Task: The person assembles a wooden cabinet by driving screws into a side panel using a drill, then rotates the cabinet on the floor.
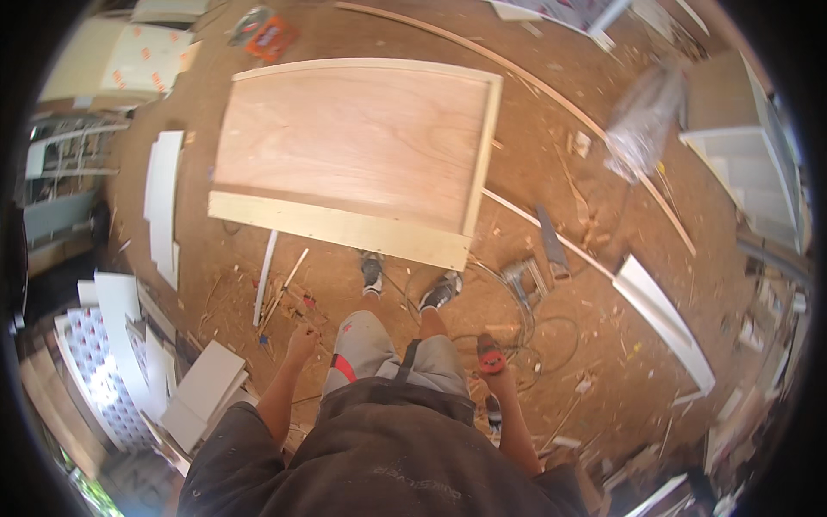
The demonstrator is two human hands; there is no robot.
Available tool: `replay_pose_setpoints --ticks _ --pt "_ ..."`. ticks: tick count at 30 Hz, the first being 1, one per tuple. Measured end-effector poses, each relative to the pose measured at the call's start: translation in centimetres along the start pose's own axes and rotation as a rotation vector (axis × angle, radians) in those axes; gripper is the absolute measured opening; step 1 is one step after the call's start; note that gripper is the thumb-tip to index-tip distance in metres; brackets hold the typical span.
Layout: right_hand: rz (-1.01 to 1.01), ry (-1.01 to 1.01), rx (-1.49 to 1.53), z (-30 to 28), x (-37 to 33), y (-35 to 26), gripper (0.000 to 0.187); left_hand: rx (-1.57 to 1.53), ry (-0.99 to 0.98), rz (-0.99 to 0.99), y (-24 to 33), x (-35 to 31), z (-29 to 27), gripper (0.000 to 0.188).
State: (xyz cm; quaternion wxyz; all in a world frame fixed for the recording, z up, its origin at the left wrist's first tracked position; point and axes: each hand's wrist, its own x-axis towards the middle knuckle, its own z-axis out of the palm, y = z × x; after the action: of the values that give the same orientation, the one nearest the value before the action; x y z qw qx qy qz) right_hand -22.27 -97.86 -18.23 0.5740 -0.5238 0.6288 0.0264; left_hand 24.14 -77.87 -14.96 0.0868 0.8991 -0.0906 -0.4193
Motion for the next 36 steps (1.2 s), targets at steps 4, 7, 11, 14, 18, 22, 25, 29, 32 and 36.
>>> replay_pose_setpoints --ticks 4,7,11,14,18,22,25,29,32,36 --pt "0.432 -0.335 -0.21 -2.2 -3.2 4.0 0.041 -0.106 0.075 -0.039 -4.4 -5.1 -2.7 0.018" --pt "0.13 -0.362 -0.621 -4.7 -4.6 6.8 0.034 -0.445 -0.062 -0.112 -5.3 -7.4 -2.5 0.016" --pt "0.136 -0.253 -0.426 -2.6 -6.0 1.7 0.027 -0.855 -0.268 -0.143 -6.2 -10.3 -4.0 0.014" --pt "0.057 -0.187 -0.308 -0.5 -7.4 -2.1 0.023 -1.035 -0.435 -0.133 -6.6 -12.3 -6.3 0.012" --pt "-0.097 -0.202 -0.252 6.0 -10.1 -6.7 0.02 -1.224 -0.547 -0.115 -14.1 -14.1 -8.2 0.011" --pt "-0.223 -0.293 -0.323 15.7 -13.1 -11.0 0.021 -1.373 -0.577 -0.111 -26.1 -17.6 -9.6 0.019" --pt "-0.307 -0.408 -0.514 24.5 -14.8 -14.7 0.021 -1.458 -0.387 -0.131 -35.9 -19.9 -9.3 0.018" --pt "-0.409 -0.595 -0.771 36.0 -18.4 -18.0 0.021 -1.689 0.11 -0.298 -48.6 -25.7 -7.4 0.014" --pt "-0.481 -0.711 -0.904 42.7 -20.5 -19.5 0.021 -1.806 0.485 -0.422 -55.4 -30.1 -4.3 0.012" --pt "-0.555 -0.826 -0.995 48.8 -22.5 -21.6 0.021 -1.83 0.848 -0.574 -59.5 -33.5 -1.0 0.008"
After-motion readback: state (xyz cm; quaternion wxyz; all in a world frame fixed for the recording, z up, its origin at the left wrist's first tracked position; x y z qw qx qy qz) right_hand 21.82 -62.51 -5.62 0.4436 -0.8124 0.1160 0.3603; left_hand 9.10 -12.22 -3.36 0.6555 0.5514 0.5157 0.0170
